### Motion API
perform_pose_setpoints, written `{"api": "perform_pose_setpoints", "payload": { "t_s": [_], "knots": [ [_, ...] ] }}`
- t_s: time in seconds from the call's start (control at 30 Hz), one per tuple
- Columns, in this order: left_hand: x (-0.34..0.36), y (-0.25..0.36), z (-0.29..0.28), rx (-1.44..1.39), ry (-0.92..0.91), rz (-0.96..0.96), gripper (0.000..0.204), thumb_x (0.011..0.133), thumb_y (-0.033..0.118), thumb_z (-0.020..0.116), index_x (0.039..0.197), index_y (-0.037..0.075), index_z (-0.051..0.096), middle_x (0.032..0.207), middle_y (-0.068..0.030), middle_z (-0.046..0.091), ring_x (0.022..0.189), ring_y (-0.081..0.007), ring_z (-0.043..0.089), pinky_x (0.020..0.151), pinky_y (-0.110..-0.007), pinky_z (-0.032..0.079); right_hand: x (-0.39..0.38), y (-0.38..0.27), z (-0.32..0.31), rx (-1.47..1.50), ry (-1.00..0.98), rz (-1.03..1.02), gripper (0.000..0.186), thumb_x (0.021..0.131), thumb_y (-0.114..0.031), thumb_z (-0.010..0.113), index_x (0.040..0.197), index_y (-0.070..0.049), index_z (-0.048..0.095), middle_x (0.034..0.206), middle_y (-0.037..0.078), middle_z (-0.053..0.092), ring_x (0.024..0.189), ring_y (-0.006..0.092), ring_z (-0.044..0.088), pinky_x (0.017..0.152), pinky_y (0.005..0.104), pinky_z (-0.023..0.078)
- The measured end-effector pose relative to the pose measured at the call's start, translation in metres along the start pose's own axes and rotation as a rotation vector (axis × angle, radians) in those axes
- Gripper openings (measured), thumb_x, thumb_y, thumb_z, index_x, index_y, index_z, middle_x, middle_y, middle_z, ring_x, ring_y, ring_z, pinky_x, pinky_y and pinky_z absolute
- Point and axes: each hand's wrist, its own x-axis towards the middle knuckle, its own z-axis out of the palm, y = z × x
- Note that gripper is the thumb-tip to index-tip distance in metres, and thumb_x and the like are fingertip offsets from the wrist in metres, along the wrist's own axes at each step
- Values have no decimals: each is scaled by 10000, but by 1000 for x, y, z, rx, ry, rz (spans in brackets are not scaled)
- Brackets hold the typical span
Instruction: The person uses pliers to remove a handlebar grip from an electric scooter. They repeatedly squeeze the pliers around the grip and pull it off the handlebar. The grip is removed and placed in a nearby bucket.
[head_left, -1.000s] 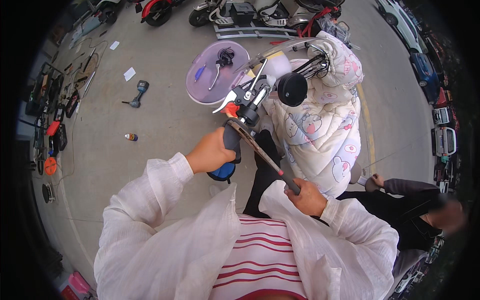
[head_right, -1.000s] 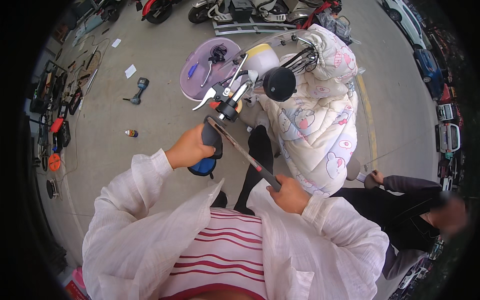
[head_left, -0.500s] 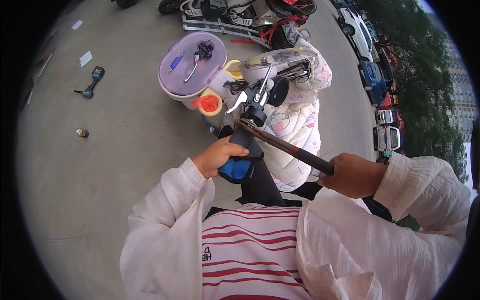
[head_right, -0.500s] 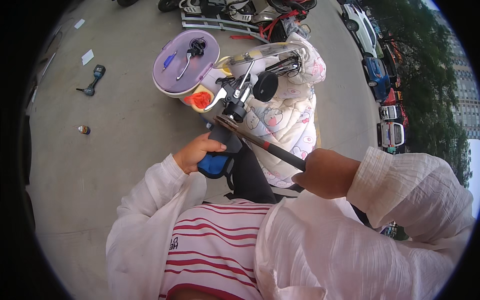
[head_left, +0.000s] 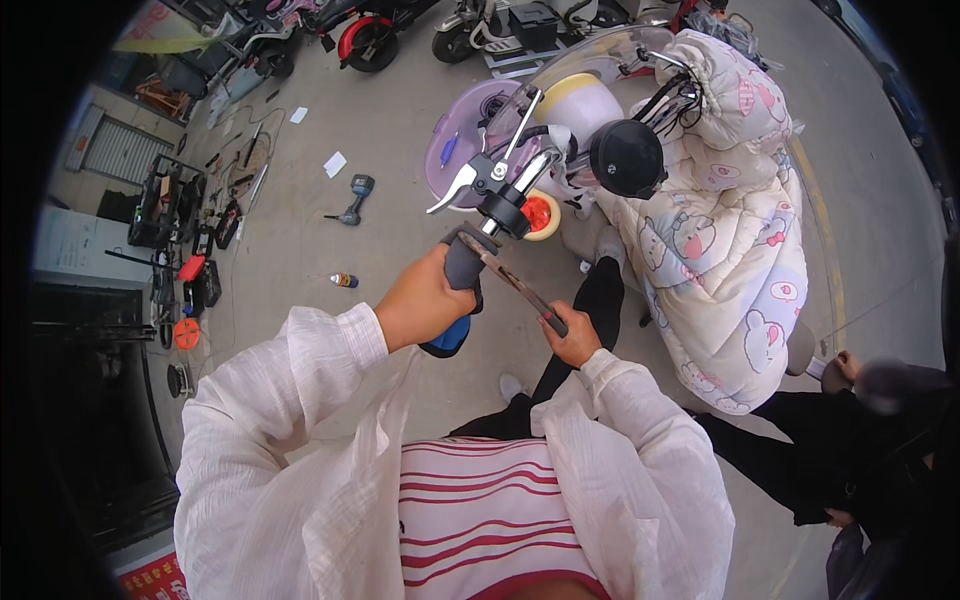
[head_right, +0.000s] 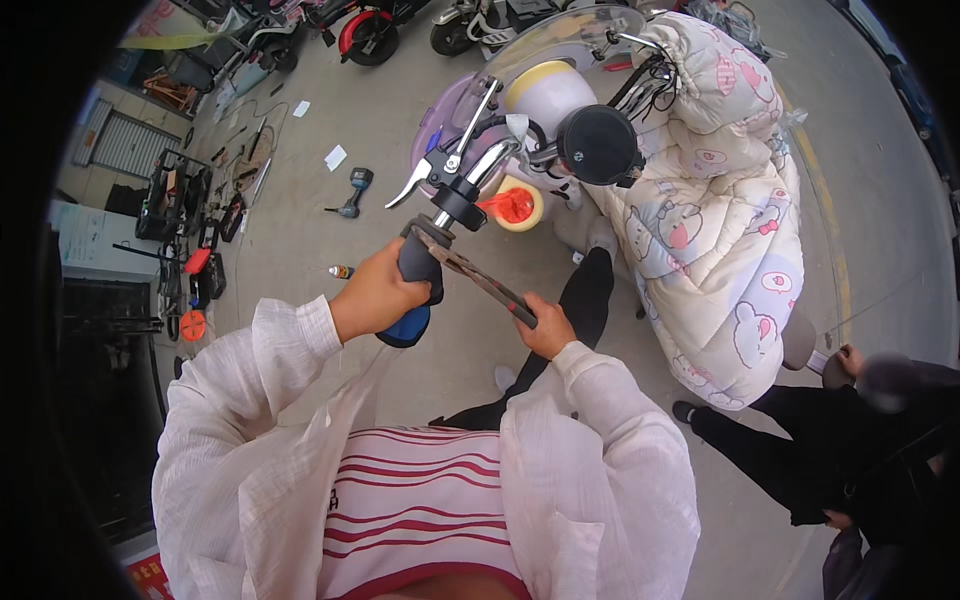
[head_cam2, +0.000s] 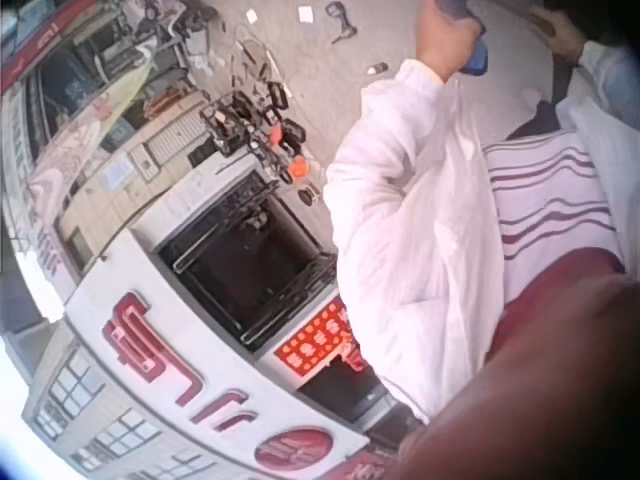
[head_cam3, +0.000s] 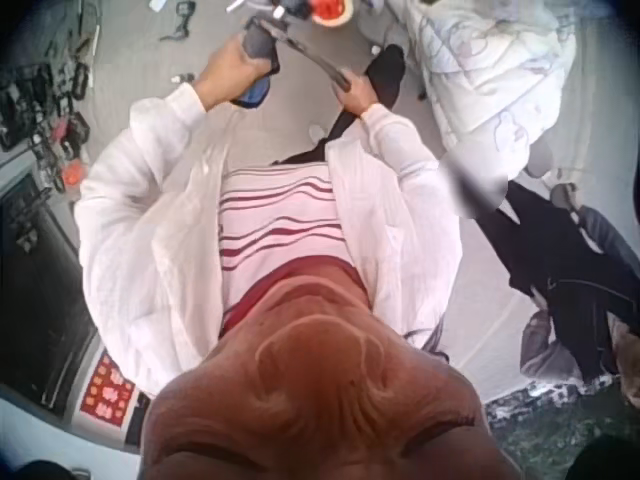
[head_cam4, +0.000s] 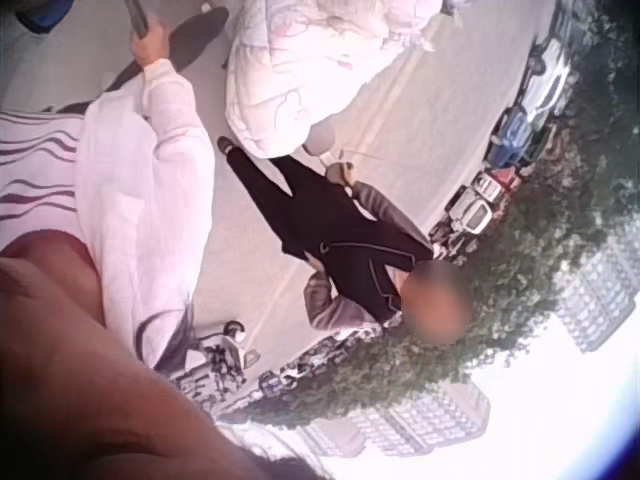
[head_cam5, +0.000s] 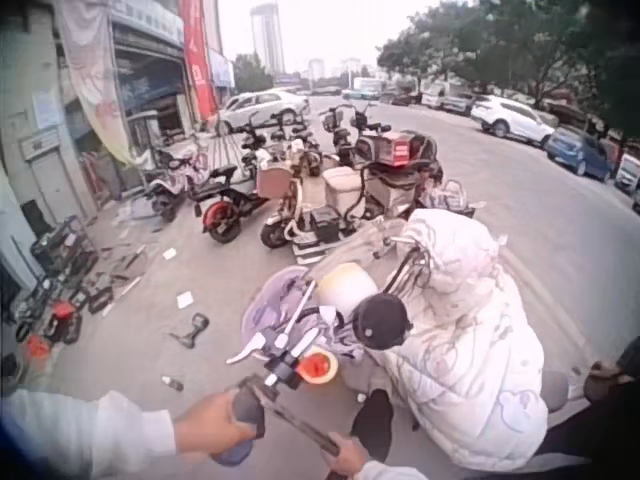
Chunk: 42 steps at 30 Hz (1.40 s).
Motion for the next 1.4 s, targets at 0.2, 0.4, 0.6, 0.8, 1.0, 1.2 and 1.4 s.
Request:
{"api": "perform_pose_setpoints", "payload": {
  "t_s": [0.2, 0.4, 0.6, 0.8, 1.0, 1.2, 1.4],
  "knots": [
    [5, 0, -3, 338, 148, 140, 451, 748, 121, 649, 1127, -42, 467, 825, -250, 637, 760, -413, 641, 706, -413, 518, 75, 20, 102, 337, 136, -180, 144, 831, -101, 649, 930, -42, 563, 807, 186, 606, 751, 396, 607, 660, 393, 484],
    [14, -19, -20, 79, -71, 173, 496, 738, 113, 670, 1178, -16, 480, 916, -210, 640, 835, -349, 642, 780, -379, 505, -20, -32, 12, 52, -80, 133, 158, 870, -151, 654, 921, -37, 557, 707, 184, 587, 692, 388, 617, 628, 387, 481],
    [40, -36, -20, -324, -393, 255, 483, 762, 91, 664, 1203, 8, 487, 1006, -113, 618, 891, -216, 605, 816, -336, 490, -60, -218, -117, -494, -356, 566, 284, 884, -275, 650, 932, -1, 591, 747, 250, 593, 737, 446, 598, 638, 480, 460],
    [49, -57, -12, -1016, -851, 105, 519, 793, 71, 643, 1285, 38, 480, 1124, -67, 600, 985, -162, 597, 877, -305, 491, 40, -424, -108, -1176, -997, 901, 290, 978, -224, 524, 1172, -38, 637, 821, 158, 637, 809, 341, 674, 784, 401, 565],
    [36, -55, 2, -1153, -803, 41, 415, 791, 73, 619, 1191, 10, 527, 1037, -65, 619, 893, -134, 605, 777, -290, 504, 50, -427, -104, -1127, -701, 1197, 333, 947, -305, 582, 1081, -9, 655, 724, 155, 640, 683, 274, 660, 712, 414, 521],
    [27, -43, -2, -699, -417, -116, 341, 784, 74, 622, 1106, -9, 547, 963, -52, 633, 808, -135, 602, 724, -274, 496, -19, -242, -150, -568, -484, 606, 302, 896, -277, 657, 898, 22, 620, 709, 210, 631, 663, 369, 617, 681, 439, 476],
    [16, -15, -12, -16, -85, 20, 444, 746, 120, 654, 1122, -61, 500, 814, -192, 637, 722, -288, 642, 680, -355, 509, 1, -22, -29, -68, -78, 15, 133, 857, -137, 648, 926, -53, 571, 768, 207, 625, 760, 446, 605, 637, 453, 480]
  ]
}}
